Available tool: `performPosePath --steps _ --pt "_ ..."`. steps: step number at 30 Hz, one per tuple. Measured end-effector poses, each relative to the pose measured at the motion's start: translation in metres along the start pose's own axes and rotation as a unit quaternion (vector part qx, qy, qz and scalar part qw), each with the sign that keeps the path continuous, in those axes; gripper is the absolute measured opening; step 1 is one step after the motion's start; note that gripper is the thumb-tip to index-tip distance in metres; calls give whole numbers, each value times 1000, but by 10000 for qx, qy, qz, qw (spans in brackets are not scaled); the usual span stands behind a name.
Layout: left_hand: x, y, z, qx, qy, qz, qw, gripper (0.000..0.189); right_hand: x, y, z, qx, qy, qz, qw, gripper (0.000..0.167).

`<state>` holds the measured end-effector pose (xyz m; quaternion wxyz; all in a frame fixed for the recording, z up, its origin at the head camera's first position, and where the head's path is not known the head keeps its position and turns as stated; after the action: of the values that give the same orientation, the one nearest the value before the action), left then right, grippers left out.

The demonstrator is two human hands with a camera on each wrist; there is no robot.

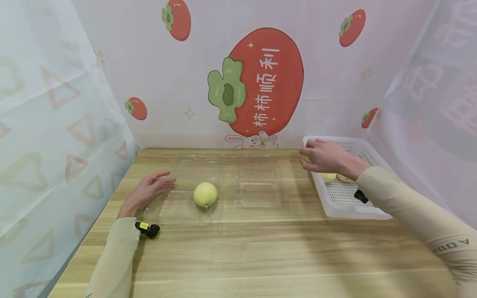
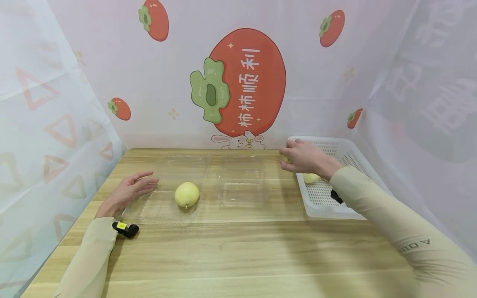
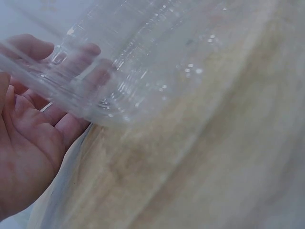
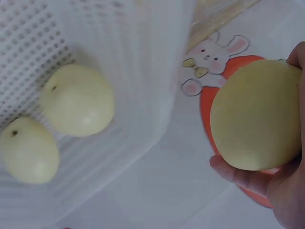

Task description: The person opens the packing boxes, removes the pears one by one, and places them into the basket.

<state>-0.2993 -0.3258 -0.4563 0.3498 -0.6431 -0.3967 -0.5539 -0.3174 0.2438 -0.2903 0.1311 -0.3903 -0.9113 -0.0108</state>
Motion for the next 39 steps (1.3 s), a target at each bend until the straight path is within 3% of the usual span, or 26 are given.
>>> performPosePath --steps 8,28,32,39 --pt "1 -1 -1 37 27 -25 10000 62 26 29 15 -521 127 346 9980 30" --pt "1 0 0 44 -64 -105 9999 60 77 80 39 -822 -251 932 9919 26" --pt "1 2 0 52 -99 -143 9998 61 84 87 47 -1029 -447 1111 9875 21" --pt "3 1 0 36 -115 -135 9998 60 96 96 58 -1231 -729 1423 9794 31"
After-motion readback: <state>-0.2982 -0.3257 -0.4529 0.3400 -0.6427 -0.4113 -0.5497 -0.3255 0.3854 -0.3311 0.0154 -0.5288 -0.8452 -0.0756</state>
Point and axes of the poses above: each hand's wrist, its own y-axis away from the middle knuckle, its own z-axis out of the palm, x = y × z, the point moved 2 cm from there along -y, towards the middle knuckle, and after that the axes turned 8 degrees about -x, right-handed, at the moved point
